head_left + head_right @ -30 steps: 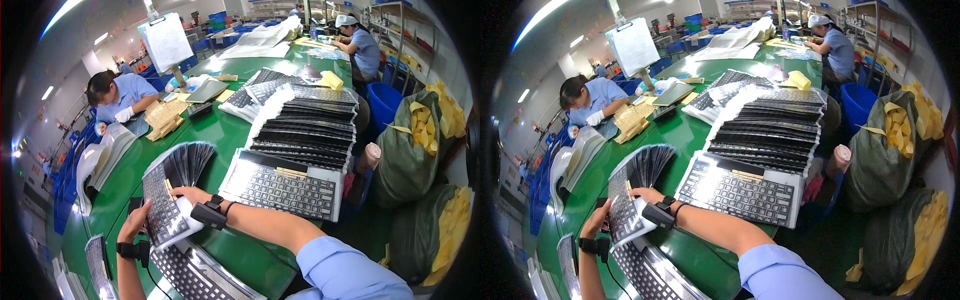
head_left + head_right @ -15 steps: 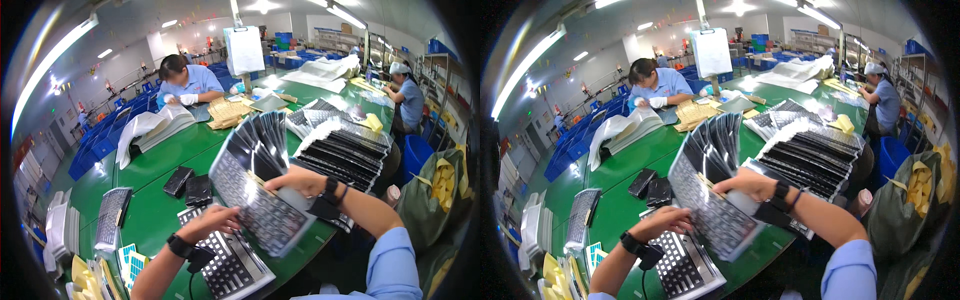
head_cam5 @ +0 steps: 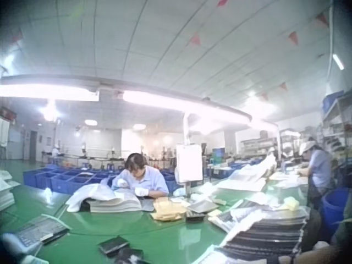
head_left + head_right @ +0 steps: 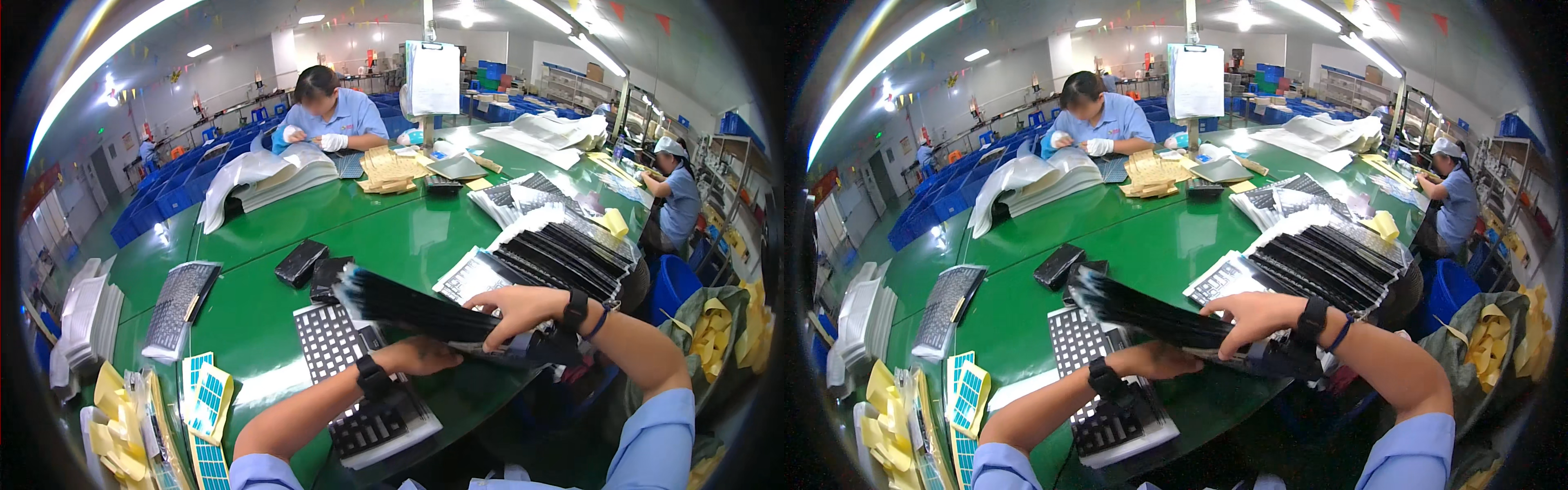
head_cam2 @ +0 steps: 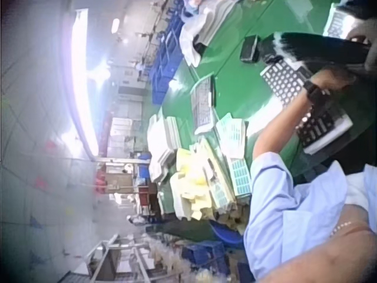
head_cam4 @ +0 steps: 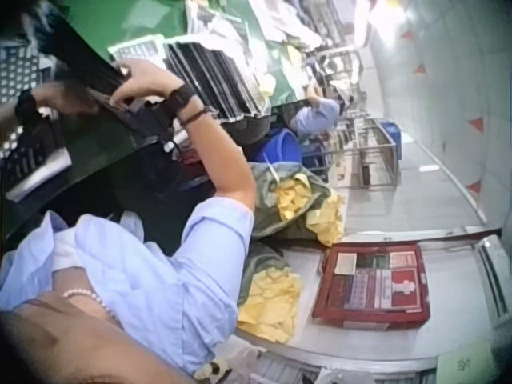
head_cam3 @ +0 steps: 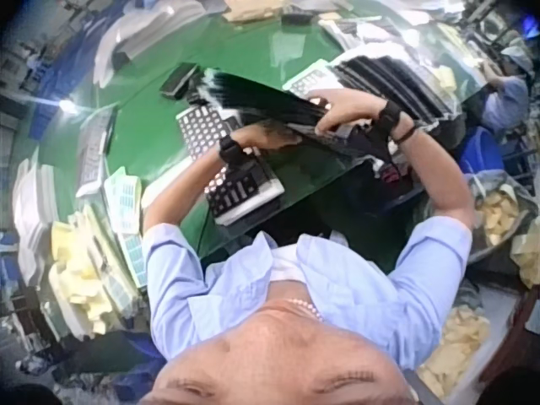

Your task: Assembling components for computer keyboards on a factory production line.

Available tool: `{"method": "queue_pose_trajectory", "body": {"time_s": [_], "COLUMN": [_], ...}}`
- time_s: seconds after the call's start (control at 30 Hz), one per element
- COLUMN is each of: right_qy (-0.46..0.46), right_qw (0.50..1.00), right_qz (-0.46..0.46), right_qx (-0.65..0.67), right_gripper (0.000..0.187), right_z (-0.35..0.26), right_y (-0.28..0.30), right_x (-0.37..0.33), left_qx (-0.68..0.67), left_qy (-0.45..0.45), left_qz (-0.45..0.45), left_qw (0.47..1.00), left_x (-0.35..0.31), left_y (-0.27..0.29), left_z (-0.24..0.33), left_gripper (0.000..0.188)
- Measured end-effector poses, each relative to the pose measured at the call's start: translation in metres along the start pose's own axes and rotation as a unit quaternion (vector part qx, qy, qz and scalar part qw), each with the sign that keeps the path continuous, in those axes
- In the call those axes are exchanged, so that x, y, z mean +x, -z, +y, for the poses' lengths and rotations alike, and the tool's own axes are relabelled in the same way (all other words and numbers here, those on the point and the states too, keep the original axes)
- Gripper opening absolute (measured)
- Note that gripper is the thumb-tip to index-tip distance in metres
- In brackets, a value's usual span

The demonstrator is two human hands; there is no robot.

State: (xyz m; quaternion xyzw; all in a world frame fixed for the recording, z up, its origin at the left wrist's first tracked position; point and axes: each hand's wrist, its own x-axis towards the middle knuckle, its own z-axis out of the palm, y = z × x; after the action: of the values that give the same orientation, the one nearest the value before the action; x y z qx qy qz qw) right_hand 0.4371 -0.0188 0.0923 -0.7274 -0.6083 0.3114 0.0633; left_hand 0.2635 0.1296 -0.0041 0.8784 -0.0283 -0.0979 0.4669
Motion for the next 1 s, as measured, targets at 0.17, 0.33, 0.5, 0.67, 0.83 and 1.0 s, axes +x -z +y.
{"method": "queue_pose_trajectory", "body": {"time_s": [0.17, 0.33, 0.5, 0.67, 0.83, 1.0], "right_qy": [0.025, 0.095, 0.054, 0.059, 0.065, 0.061], "right_qw": [0.980, 0.975, 0.986, 0.990, 0.981, 0.982], "right_qz": [0.033, 0.201, 0.150, 0.128, 0.178, 0.172], "right_qx": [0.193, -0.008, 0.046, 0.024, -0.039, -0.039], "right_gripper": [0.057, 0.066, 0.065, 0.080, 0.086, 0.083], "right_z": [0.031, 0.064, 0.028, 0.014, 0.019, 0.007], "right_y": [0.011, -0.003, -0.006, -0.014, -0.023, -0.028], "right_x": [0.010, 0.017, -0.004, -0.010, -0.013, -0.013], "left_qx": [0.109, 0.109, 0.354, 0.482, 0.459, 0.440], "left_qy": [0.049, 0.017, -0.208, -0.135, -0.064, -0.105], "left_qz": [0.109, 0.150, 0.284, 0.274, 0.198, 0.223], "left_qw": [0.987, 0.982, 0.866, 0.821, 0.864, 0.863], "left_x": [-0.003, -0.021, -0.022, -0.002, -0.009, -0.001], "left_y": [0.020, 0.043, 0.064, 0.075, 0.085, 0.080], "left_z": [-0.015, 0.011, 0.055, 0.039, 0.038, 0.021], "left_gripper": [0.052, 0.038, 0.057, 0.083, 0.096, 0.101]}}
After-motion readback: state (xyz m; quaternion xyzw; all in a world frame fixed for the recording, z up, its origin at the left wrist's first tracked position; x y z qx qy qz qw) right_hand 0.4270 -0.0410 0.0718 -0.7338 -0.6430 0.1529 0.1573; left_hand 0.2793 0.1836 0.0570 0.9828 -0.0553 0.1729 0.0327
